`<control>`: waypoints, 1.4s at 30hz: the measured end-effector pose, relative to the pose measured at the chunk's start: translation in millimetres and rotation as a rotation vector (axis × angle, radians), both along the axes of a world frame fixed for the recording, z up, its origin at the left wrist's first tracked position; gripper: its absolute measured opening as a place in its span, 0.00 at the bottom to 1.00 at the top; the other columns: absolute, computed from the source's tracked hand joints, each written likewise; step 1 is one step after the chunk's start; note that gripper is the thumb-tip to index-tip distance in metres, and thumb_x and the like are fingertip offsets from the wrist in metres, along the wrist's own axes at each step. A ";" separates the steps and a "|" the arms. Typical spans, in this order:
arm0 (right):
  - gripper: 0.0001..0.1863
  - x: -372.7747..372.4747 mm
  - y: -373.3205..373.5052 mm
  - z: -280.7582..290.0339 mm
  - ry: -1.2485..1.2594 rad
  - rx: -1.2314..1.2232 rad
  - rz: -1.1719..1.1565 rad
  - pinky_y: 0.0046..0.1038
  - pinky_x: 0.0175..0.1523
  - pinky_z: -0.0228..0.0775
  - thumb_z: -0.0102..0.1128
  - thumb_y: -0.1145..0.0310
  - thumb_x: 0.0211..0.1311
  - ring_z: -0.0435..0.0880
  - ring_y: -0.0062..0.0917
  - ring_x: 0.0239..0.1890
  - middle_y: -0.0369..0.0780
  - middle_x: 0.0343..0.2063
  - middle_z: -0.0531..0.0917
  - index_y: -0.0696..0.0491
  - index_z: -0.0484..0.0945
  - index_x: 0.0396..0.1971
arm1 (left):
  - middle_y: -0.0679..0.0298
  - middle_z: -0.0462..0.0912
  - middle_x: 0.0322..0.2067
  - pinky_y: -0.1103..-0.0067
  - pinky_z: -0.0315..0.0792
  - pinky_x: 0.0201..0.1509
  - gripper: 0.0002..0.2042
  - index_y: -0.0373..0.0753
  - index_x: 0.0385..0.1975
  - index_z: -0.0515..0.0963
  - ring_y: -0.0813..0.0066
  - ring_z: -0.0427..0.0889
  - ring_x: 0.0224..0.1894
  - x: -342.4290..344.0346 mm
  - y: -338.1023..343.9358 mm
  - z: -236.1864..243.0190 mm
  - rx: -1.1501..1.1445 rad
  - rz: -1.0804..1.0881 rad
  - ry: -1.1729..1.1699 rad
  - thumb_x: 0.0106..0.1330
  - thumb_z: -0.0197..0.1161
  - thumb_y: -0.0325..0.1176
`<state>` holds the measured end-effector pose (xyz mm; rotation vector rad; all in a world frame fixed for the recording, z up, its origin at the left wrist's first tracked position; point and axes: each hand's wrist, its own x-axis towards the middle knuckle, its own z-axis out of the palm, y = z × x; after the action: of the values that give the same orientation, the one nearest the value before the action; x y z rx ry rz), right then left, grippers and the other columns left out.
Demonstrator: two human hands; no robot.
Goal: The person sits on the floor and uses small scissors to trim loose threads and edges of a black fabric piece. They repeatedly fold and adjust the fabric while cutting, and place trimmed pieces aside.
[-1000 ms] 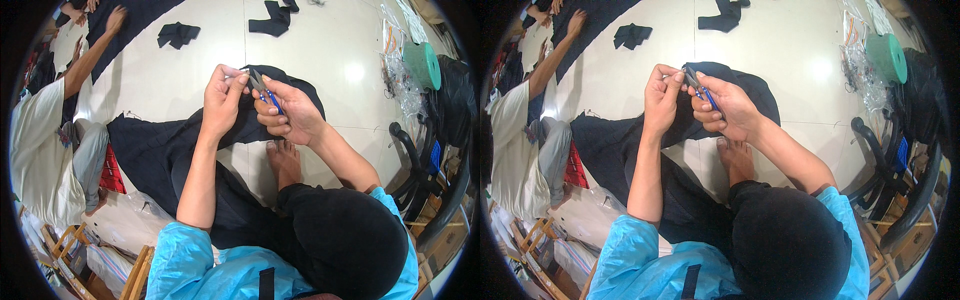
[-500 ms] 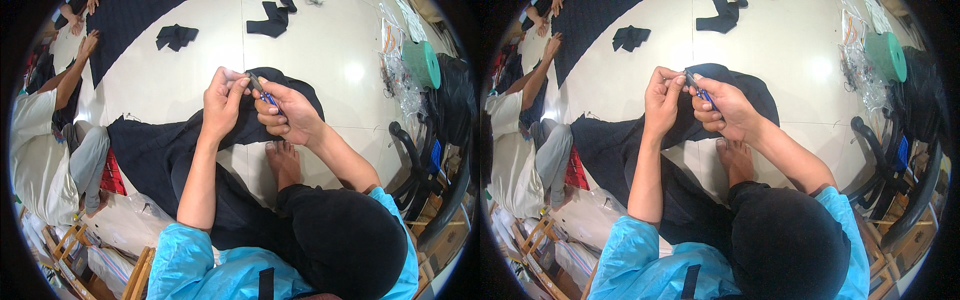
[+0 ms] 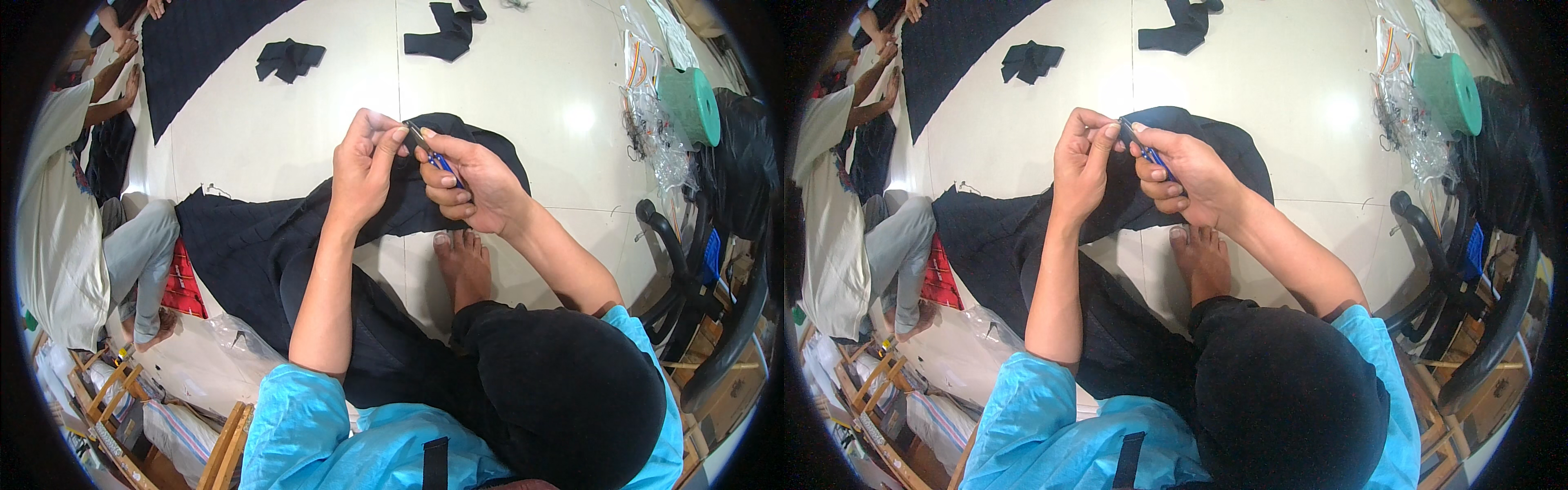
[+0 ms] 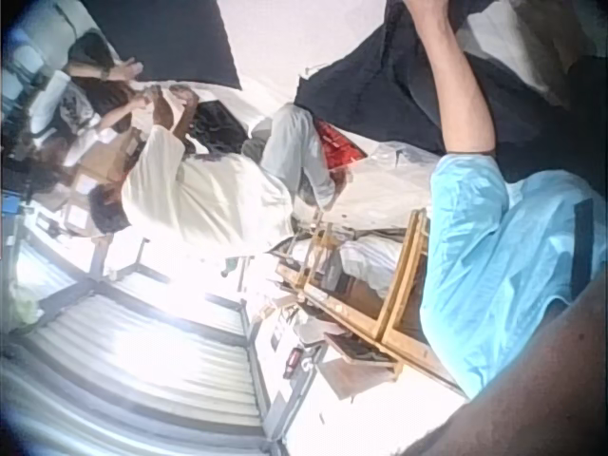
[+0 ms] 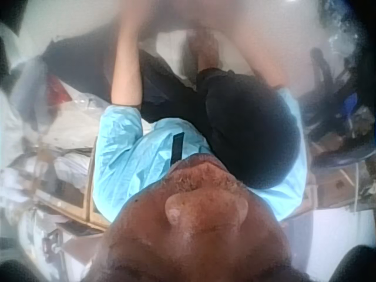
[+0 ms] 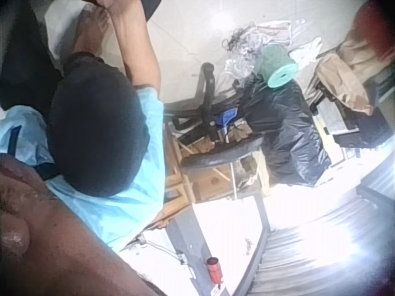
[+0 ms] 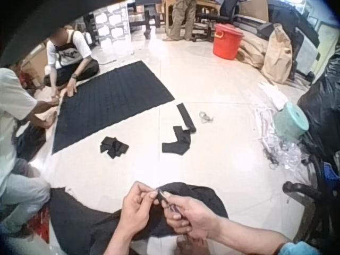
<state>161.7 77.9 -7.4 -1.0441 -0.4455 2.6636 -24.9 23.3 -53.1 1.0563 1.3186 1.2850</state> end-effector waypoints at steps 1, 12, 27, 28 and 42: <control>0.19 0.4 -0.1 -0.1 -0.007 0.012 0.004 0.12 0.14 0.48 0.41 0.51 0.88 0.58 0.08 0.14 0.25 0.19 0.67 0.48 0.74 0.41 | 0.69 0.81 0.37 0.83 0.73 0.47 0.06 0.37 0.45 0.74 0.84 0.78 0.40 -0.2 -0.1 -0.2 0.006 -0.005 -0.001 0.82 0.61 0.32; 0.18 3.3 0.4 4.6 -0.013 0.007 0.024 0.14 0.17 0.46 0.45 0.50 0.86 0.58 0.08 0.16 0.25 0.21 0.66 0.48 0.72 0.41 | 0.70 0.79 0.37 0.83 0.73 0.47 0.05 0.37 0.46 0.74 0.84 0.77 0.40 -0.8 0.8 -1.5 -0.003 -0.040 -0.020 0.83 0.60 0.32; 0.17 1.0 0.3 6.3 -0.114 0.057 0.041 0.15 0.17 0.45 0.48 0.50 0.86 0.57 0.07 0.15 0.24 0.20 0.66 0.48 0.72 0.40 | 0.69 0.82 0.37 0.84 0.74 0.46 0.04 0.36 0.46 0.75 0.84 0.78 0.39 0.2 -0.3 0.7 -0.023 -0.019 0.038 0.82 0.61 0.29; 0.17 0.7 0.5 7.4 -0.123 0.063 0.048 0.15 0.17 0.45 0.48 0.50 0.86 0.57 0.07 0.15 0.24 0.19 0.66 0.48 0.73 0.40 | 0.69 0.82 0.37 0.84 0.74 0.46 0.04 0.36 0.46 0.75 0.84 0.78 0.39 -0.4 -0.5 0.4 -0.020 -0.024 0.032 0.82 0.61 0.29; 0.20 7.6 12.4 -8.5 -0.297 0.730 -0.248 0.16 0.20 0.48 0.60 0.51 0.79 0.56 0.08 0.17 0.26 0.23 0.74 0.52 0.79 0.55 | 0.62 0.85 0.42 0.79 0.74 0.51 0.10 0.39 0.48 0.72 0.80 0.78 0.41 0.1 1.0 1.1 0.015 -0.012 -0.124 0.87 0.52 0.39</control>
<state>169.2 90.3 -15.9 -1.1380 -1.1476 1.8734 -24.7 24.3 -52.0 0.9771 1.2093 1.3322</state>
